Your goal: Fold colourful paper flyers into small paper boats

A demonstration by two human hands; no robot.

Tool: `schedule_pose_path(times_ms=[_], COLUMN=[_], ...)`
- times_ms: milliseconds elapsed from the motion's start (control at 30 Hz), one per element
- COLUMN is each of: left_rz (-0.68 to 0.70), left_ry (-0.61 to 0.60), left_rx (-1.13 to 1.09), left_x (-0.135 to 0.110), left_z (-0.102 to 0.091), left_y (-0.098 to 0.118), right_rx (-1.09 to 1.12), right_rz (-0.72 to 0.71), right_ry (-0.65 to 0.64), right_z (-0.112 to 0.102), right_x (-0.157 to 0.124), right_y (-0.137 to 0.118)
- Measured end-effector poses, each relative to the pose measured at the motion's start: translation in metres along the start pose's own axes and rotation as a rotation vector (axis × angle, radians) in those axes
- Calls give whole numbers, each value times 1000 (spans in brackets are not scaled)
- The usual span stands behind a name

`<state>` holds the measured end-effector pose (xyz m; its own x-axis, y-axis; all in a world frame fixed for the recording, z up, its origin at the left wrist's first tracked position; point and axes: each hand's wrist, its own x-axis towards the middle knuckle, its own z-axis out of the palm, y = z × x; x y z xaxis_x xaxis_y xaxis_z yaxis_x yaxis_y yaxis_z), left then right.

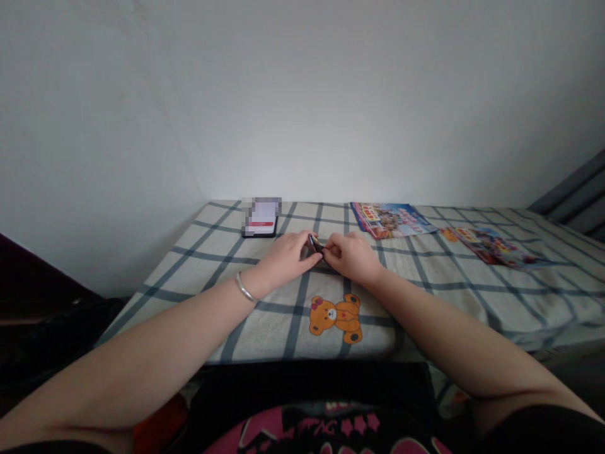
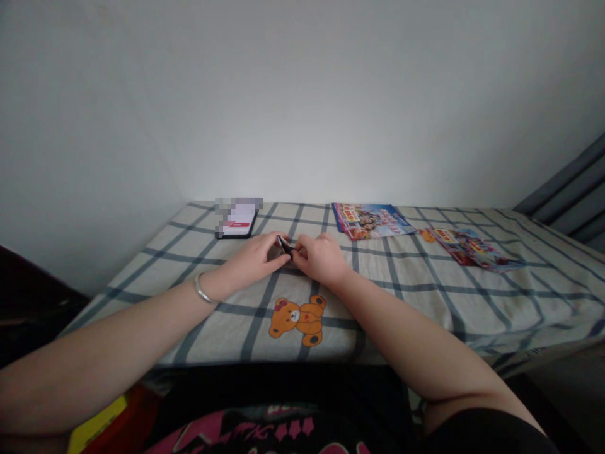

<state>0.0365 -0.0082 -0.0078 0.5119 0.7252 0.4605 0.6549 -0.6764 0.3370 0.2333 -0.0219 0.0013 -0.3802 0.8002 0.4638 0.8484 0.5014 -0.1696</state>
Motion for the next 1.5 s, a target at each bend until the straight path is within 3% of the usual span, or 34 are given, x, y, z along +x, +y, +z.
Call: schedule_pose_path(times_ms=[267, 500, 900, 1133, 1500], left_rz=[-57, -38, 115, 319, 359], left_ry=[52, 24, -80, -123, -206], left_rx=[-210, -294, -180, -112, -3], left_x=[1, 4, 4, 5, 4], left_z=[3, 0, -8, -10, -16], left_y=[-4, -7, -20, -23, -15], right_rx=[308, 345, 417, 351, 308], right_rz=[95, 73, -4, -53, -81], right_ry=[-57, -78, -123, -137, -201], right_z=[2, -4, -8, -8, -11], right_x=[3, 2, 1, 2, 2], right_y=[9, 15, 35, 42, 43])
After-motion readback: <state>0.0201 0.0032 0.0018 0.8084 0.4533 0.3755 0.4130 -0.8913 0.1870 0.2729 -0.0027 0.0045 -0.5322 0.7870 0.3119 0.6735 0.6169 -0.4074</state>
